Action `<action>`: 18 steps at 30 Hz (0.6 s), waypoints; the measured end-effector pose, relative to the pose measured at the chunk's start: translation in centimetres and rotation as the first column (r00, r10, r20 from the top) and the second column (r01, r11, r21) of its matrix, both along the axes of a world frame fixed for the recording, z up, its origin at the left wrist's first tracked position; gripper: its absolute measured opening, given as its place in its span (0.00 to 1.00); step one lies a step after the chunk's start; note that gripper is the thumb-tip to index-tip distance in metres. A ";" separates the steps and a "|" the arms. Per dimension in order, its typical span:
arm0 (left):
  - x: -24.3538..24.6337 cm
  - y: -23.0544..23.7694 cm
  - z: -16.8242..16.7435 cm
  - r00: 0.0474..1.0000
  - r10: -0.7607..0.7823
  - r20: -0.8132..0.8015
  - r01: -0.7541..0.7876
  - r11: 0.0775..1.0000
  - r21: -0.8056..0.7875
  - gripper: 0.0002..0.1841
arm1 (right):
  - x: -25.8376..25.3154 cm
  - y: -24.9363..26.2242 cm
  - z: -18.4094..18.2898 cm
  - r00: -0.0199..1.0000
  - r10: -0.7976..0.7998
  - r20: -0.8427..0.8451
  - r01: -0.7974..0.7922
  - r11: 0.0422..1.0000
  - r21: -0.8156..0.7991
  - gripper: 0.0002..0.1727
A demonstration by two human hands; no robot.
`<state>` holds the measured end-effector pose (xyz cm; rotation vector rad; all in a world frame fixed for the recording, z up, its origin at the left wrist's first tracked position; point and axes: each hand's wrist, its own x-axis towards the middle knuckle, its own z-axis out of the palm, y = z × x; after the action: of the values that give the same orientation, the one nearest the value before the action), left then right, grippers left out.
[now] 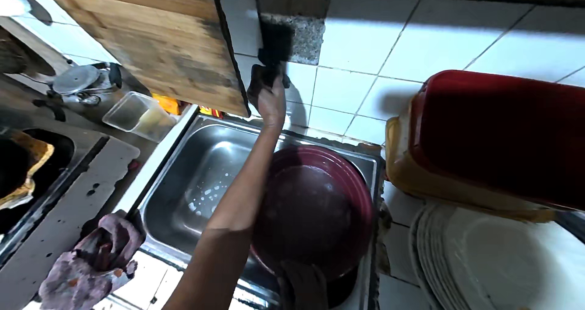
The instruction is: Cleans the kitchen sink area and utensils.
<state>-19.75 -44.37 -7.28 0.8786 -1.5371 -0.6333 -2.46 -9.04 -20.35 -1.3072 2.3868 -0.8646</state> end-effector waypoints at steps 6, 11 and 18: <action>-4.5 5.4 -3.8 0.956 -0.248 0.158 0.287 0.908 -0.306 0.10 | 0.2 0.1 0.0 1.000 -0.027 0.000 0.027 1.000 -0.012 0.17; 0.7 0.5 -8.9 0.905 -0.190 0.380 0.293 0.927 -0.234 0.14 | -0.1 0.1 0.3 1.000 -0.006 0.008 0.006 1.000 0.017 0.17; 4.6 -3.9 -11.4 0.860 -0.017 0.509 0.000 0.999 0.034 0.19 | 0.1 0.2 -0.5 0.998 -0.024 -0.059 0.023 0.999 -0.026 0.18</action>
<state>-15.19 -48.29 -18.65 1.1265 -2.0100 -0.4482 -2.37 -8.89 -20.86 -1.3344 2.4487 -0.8766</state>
